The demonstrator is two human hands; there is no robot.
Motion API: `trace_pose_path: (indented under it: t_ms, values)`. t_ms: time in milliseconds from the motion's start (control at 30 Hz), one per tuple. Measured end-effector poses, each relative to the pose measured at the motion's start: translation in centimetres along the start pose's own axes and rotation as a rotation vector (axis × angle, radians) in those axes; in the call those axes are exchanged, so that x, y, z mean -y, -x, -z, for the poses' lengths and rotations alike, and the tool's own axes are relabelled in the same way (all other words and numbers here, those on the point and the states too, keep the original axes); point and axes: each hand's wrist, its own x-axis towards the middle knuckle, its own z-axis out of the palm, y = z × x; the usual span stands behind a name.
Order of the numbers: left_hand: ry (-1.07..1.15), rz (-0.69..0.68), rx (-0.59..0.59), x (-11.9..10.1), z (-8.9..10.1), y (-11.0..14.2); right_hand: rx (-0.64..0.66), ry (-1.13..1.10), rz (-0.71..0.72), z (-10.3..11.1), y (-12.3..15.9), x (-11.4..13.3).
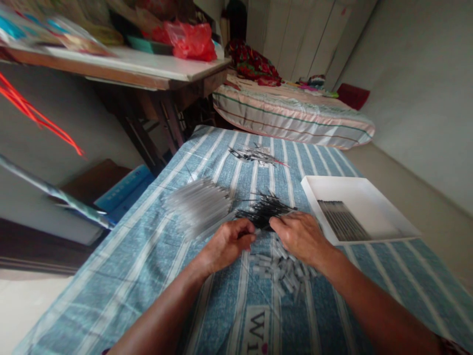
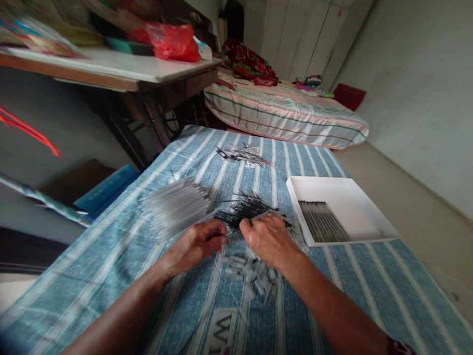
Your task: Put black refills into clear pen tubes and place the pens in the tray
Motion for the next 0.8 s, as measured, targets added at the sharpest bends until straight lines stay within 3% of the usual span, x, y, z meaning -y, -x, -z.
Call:
trace_pose_path:
  t_ms: [100, 200, 300, 367, 500, 567, 800]
  values:
    - [0.164, 0.018, 0.047, 0.0, -0.2, 0.0, -0.096, -0.052, 0.059, 0.2, 0.2, 0.7]
    - [0.267, -0.010, 0.017, 0.0, -0.1, 0.0, -0.296, -0.157, 0.100, 0.2, 0.6, 0.8]
    - [0.373, -0.038, -0.050, -0.2, -0.1, 0.0, -0.414, -0.277, 0.021, -0.5, 1.3, 0.2]
    - [0.451, -0.053, -0.087, -0.4, -0.1, 0.1, -0.328, -0.313, -0.072, -1.2, 1.8, -0.3]
    - [0.575, -0.090, -0.154, -0.7, -0.3, 0.1, 0.030, -0.302, -0.203, -2.7, 2.7, -1.0]
    - [0.614, -0.088, -0.163, -0.7, -0.4, 0.1, 0.145, -0.299, -0.241, -3.2, 2.9, -0.9]
    - [0.563, -0.112, -0.080, 0.0, -0.5, 0.1, 0.248, -0.251, -0.306, -3.6, 2.1, -0.9]
